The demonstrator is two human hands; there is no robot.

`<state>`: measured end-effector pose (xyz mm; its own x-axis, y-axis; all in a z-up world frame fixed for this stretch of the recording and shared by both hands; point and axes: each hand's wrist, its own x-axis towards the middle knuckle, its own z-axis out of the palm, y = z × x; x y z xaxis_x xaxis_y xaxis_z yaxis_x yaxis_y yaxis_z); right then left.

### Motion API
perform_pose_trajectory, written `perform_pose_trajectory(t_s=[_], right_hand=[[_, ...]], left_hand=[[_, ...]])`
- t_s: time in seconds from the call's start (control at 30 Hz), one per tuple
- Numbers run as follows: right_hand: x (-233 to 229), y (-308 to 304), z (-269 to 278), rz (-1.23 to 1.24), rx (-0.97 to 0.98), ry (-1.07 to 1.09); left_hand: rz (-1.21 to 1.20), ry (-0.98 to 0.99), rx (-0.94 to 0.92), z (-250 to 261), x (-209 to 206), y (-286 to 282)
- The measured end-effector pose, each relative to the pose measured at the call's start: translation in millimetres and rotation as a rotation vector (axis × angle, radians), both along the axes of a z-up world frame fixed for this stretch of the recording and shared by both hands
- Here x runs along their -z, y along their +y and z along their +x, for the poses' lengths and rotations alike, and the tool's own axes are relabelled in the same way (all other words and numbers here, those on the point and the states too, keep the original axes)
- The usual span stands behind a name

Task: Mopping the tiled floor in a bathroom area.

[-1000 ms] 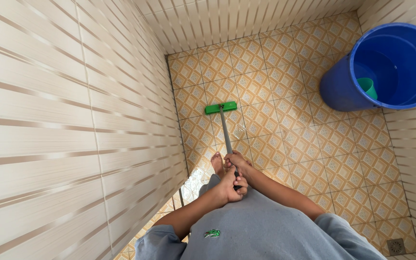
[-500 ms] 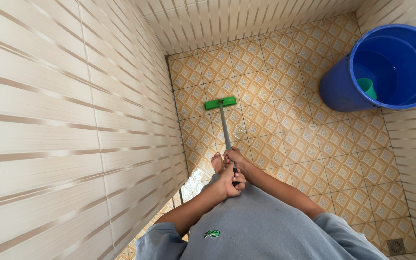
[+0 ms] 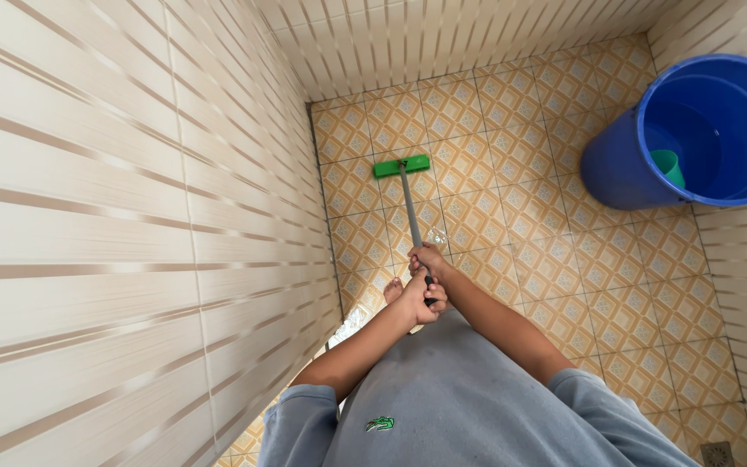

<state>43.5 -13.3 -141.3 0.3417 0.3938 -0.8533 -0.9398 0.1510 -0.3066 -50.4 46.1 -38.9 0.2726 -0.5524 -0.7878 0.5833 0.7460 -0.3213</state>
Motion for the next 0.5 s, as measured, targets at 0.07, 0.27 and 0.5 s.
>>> perform_pose_trajectory(t_s=[0.07,0.27,0.5], right_hand=[[-4.8,4.9,6.4,-0.012,0.001,-0.013],[-1.8,15.9,27.2,-0.023,0.026,-0.04],[20.7,10.8,40.6,0.05,0.08,-0.057]], left_hand=[[-0.015,-0.017,-0.003,6.2,8.1,4.4],[0.012,-0.046,0.007,26.5,18.4,16.3],[0.063,-0.065,0.058,41.9,22.7,14.4]])
